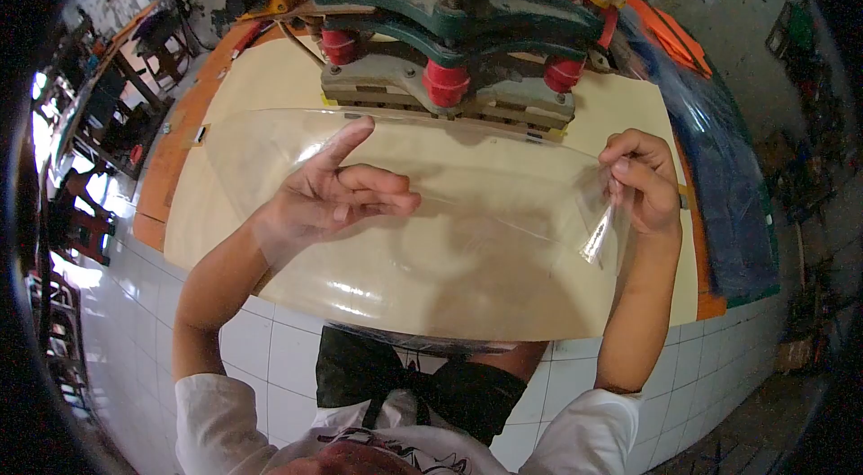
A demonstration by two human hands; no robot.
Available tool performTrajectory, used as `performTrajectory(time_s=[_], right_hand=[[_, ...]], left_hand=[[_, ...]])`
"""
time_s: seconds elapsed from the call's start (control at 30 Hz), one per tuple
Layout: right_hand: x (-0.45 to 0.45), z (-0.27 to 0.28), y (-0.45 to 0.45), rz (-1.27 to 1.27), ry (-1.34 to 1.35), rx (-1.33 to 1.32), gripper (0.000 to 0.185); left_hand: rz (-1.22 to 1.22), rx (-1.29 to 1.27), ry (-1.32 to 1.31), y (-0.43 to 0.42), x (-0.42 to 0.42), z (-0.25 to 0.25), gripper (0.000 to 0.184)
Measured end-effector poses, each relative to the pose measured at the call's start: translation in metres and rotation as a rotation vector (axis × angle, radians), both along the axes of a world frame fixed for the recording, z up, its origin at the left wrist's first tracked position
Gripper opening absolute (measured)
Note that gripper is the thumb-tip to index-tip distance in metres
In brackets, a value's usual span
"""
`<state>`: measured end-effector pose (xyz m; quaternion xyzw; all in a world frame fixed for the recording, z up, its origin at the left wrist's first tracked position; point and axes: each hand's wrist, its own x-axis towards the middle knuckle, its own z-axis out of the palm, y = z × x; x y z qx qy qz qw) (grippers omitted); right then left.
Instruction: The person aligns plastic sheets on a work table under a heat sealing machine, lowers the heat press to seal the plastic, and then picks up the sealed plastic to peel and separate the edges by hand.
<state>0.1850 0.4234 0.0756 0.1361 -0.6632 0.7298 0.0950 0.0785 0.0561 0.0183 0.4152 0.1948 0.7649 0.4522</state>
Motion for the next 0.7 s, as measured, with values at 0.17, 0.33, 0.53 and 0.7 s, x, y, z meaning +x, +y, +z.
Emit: performTrajectory(time_s=[0.17, 0.33, 0.53, 0.7], right_hand=[[-0.0008, -0.0019, 0.0025, 0.015, 0.001, -0.005, 0.015], [-0.0013, -0.0019, 0.0014, 0.027, 0.0, 0.002, 0.015], [-0.0004, -0.0008, 0.0001, 0.015, 0.01, 0.042, 0.017], [0.0003, -0.0016, 0.0002, -0.012, -0.01, 0.027, 0.017]], left_hand=[[-0.008, 0.013, 0.021, 0.0008, 0.0006, -0.0001, 0.087], [-0.023, -0.035, -0.02, -0.0009, 0.0029, 0.0011, 0.083], [-0.003, -0.042, 0.03, -0.0003, 0.0038, 0.0014, 0.084], [0.003, -0.027, 0.043, 0.0001, 0.0024, -0.0013, 0.086]])
